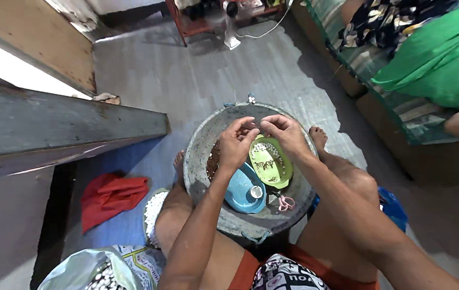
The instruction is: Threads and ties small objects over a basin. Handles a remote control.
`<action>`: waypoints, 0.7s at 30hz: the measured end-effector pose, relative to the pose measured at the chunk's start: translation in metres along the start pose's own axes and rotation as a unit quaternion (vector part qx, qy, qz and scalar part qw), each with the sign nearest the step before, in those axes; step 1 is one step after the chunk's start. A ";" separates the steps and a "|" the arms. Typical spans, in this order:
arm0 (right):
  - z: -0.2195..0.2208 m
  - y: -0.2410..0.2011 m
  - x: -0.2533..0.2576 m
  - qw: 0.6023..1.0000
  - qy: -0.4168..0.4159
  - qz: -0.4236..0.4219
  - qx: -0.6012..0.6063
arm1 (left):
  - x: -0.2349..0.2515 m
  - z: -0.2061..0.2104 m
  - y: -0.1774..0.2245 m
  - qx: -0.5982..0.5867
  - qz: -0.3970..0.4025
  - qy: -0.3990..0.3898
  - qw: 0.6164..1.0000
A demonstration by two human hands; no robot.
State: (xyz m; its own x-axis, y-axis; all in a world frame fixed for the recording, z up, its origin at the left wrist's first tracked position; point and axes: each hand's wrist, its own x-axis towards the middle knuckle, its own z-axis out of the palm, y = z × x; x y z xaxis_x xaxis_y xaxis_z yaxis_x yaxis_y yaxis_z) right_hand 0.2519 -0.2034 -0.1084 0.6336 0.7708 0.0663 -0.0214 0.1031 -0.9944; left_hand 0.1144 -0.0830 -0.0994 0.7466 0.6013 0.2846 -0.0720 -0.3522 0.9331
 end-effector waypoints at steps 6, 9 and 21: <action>0.003 0.017 0.001 0.997 -0.045 0.039 0.049 | 0.003 0.002 -0.007 -0.038 -0.040 0.026 0.998; 0.006 0.010 0.006 0.998 -0.027 0.030 0.045 | 0.009 0.000 -0.002 -0.007 -0.024 0.029 0.999; 0.003 0.012 0.004 0.996 -0.082 0.020 0.017 | 0.002 -0.004 -0.001 -0.068 -0.051 0.033 0.996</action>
State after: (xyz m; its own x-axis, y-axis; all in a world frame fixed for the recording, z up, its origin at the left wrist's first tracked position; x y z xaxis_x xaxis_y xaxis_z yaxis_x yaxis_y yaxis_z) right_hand 0.2518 -0.1967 -0.1201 0.4971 0.8666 0.0422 -0.0715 0.0894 -0.9934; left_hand 0.1130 -0.0785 -0.0985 0.7099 0.6766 0.1957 -0.0896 -0.1888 0.9779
